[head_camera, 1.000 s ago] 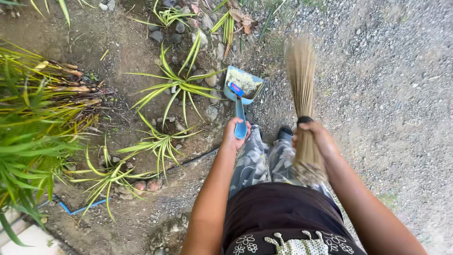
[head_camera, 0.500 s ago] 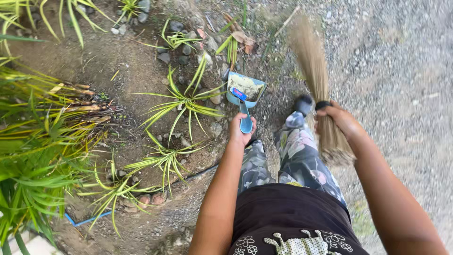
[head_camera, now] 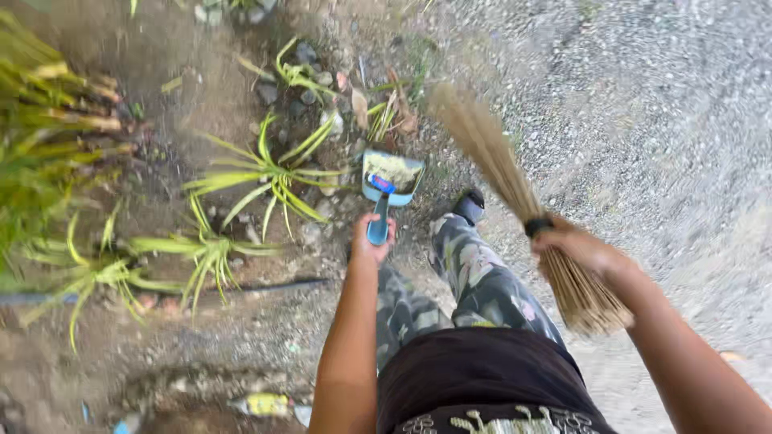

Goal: The person sweeps dirt and debris into a dustpan using a small broom and empties the dustpan into a black trash bin.

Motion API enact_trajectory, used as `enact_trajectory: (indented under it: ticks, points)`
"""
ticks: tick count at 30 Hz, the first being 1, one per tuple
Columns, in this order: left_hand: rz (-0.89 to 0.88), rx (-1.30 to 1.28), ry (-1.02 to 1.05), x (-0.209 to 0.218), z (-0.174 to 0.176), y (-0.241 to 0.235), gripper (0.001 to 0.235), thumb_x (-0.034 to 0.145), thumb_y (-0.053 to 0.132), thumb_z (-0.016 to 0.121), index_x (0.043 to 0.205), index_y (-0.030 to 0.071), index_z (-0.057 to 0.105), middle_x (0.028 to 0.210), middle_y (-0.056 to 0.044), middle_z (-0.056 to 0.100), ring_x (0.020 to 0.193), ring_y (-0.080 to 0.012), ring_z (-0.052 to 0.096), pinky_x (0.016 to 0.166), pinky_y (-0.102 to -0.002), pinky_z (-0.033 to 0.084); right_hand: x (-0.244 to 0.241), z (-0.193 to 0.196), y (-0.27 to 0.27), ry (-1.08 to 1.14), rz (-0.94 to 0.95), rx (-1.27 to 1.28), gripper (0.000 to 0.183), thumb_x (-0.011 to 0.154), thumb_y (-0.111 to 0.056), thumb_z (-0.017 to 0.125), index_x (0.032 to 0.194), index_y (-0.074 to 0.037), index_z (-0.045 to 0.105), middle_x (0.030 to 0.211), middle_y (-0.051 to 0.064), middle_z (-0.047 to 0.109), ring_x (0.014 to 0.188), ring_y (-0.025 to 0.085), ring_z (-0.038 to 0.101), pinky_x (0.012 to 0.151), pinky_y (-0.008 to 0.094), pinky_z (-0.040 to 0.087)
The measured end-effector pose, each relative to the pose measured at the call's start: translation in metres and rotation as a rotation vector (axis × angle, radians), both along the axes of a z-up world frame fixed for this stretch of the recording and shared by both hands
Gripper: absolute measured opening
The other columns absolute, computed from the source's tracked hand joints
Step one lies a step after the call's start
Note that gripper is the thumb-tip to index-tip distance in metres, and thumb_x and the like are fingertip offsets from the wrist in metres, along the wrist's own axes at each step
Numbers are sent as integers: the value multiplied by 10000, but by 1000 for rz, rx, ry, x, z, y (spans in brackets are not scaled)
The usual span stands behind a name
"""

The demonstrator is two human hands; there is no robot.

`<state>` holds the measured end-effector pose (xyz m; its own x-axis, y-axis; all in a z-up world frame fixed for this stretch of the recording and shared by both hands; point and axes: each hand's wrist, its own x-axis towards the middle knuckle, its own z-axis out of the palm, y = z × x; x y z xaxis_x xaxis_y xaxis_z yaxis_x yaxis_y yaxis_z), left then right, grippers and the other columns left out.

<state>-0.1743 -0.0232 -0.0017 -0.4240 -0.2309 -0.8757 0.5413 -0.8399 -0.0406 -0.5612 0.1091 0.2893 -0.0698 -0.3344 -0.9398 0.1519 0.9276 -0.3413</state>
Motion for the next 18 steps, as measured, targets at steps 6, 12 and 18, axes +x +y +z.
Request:
enact_trajectory:
  ticks: [6,12,18]
  points:
    - [247,-68,49,-46,-1,7,341,774,149,717,1047,30,550,894,-156,635,750,-239,674,598,-302,598,-4,-141,-96,80,217,-151,748,761,-146,680,1417,-45,337,949,138,607,759,234,630,608,362,563]
    - [402,-74,111,-69,6,-9,323,850,121,712,1070,-13,518,928,-165,629,820,-285,681,680,-350,636,-20,-36,-97,-135,583,-58,760,751,-274,706,1417,-20,441,911,134,586,692,256,618,545,369,551]
    - [130,96,-43,-88,20,-13,409,813,270,644,1054,-49,559,898,-212,684,790,-301,702,671,-415,660,-59,74,-131,63,546,174,875,803,-337,731,1548,-258,279,994,145,634,671,272,618,565,403,542]
